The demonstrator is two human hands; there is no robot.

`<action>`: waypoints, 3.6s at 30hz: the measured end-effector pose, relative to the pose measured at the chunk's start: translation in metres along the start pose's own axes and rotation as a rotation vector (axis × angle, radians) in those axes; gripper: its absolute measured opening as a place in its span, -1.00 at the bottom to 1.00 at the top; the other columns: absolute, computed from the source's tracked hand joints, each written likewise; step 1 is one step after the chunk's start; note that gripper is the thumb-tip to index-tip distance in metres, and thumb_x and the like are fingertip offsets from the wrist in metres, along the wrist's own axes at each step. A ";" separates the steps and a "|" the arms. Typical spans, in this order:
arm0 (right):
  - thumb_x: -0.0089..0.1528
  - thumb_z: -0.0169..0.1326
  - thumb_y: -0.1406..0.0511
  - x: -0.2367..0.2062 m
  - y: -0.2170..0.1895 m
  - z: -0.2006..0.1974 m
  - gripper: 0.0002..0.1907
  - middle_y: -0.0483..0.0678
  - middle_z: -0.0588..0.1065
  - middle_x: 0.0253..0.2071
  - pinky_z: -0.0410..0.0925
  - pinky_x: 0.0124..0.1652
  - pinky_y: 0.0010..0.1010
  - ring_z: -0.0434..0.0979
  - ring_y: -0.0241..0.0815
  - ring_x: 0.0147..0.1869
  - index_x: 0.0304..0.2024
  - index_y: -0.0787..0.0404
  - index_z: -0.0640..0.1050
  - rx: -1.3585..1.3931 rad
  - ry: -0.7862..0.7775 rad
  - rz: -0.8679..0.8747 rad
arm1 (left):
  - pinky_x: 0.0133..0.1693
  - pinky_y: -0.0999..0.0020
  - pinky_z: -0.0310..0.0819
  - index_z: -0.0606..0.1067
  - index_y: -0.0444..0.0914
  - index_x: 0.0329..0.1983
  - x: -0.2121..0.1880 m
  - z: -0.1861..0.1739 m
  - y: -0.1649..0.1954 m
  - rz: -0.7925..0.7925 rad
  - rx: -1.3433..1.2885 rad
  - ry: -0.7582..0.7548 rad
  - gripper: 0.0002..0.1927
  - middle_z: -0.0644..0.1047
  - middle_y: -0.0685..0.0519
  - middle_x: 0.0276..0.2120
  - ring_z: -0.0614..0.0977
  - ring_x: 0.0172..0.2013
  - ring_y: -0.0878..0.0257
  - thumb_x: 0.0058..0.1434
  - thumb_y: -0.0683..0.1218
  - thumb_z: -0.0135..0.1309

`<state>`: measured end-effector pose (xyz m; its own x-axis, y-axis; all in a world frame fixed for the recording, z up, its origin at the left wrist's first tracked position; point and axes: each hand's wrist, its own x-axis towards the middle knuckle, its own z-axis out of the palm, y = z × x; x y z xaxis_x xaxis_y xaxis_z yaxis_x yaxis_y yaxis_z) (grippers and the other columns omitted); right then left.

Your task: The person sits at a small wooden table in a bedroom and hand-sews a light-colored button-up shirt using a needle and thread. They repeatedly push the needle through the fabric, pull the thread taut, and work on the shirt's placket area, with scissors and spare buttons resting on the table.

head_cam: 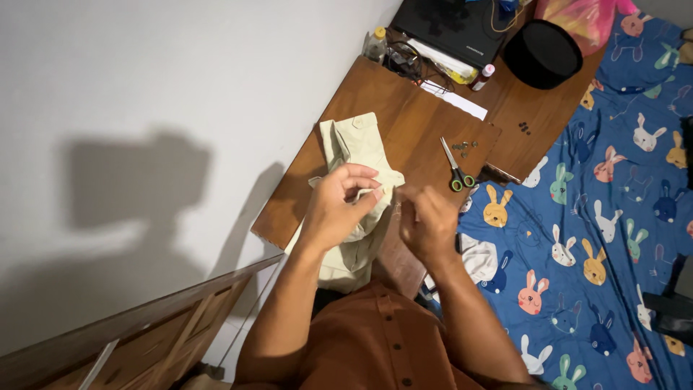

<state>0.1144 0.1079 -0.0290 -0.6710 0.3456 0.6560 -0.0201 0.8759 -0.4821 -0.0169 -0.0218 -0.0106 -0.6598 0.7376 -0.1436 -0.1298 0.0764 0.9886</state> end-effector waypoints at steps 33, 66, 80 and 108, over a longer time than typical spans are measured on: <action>0.24 0.25 0.50 0.015 0.014 -0.008 -0.93 -0.03 0.46 -0.43 0.29 -0.47 -0.45 0.48 -0.21 -0.47 -0.27 0.29 0.60 0.239 -0.123 0.275 | -0.17 0.47 0.54 0.55 -0.29 0.06 -0.010 0.008 0.011 0.056 0.249 -0.052 -0.69 0.70 0.08 -0.26 0.66 -0.26 0.37 0.24 -0.16 0.20; 0.28 0.24 0.42 -0.007 0.022 0.019 -0.66 -0.15 0.23 -0.30 0.18 -0.36 -0.57 0.25 -0.40 -0.32 -0.45 0.27 0.33 0.599 0.020 0.560 | -0.09 0.54 0.51 0.56 -0.29 -0.02 -0.005 -0.008 -0.003 0.117 -0.119 -0.186 -0.78 0.62 0.14 -0.17 0.60 -0.16 0.47 0.27 -0.23 0.17; 0.16 0.31 0.45 0.003 -0.015 -0.002 -0.78 0.10 0.26 -0.35 0.20 -0.33 -0.19 0.32 0.04 -0.30 -0.33 0.32 0.47 0.073 -0.067 0.089 | -0.16 0.48 0.48 0.63 -0.28 -0.19 -0.005 0.005 -0.009 0.415 0.182 0.151 -0.85 0.60 0.02 -0.12 0.64 -0.13 0.30 0.20 -0.33 0.21; 0.26 0.21 0.50 0.040 -0.009 -0.025 -0.89 0.07 0.41 -0.31 0.38 -0.28 -0.31 0.54 0.00 -0.25 -0.21 0.34 0.53 0.212 -0.184 0.174 | -0.06 0.47 0.56 0.57 -0.38 -0.12 -0.011 0.007 -0.018 0.219 -0.030 -0.041 -0.87 0.65 0.00 -0.10 0.65 -0.10 0.33 0.36 -0.20 0.13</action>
<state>0.1065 0.1221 0.0159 -0.8005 0.3998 0.4465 -0.0348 0.7127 -0.7006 -0.0018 -0.0265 -0.0264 -0.6438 0.7613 0.0773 -0.0090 -0.1086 0.9941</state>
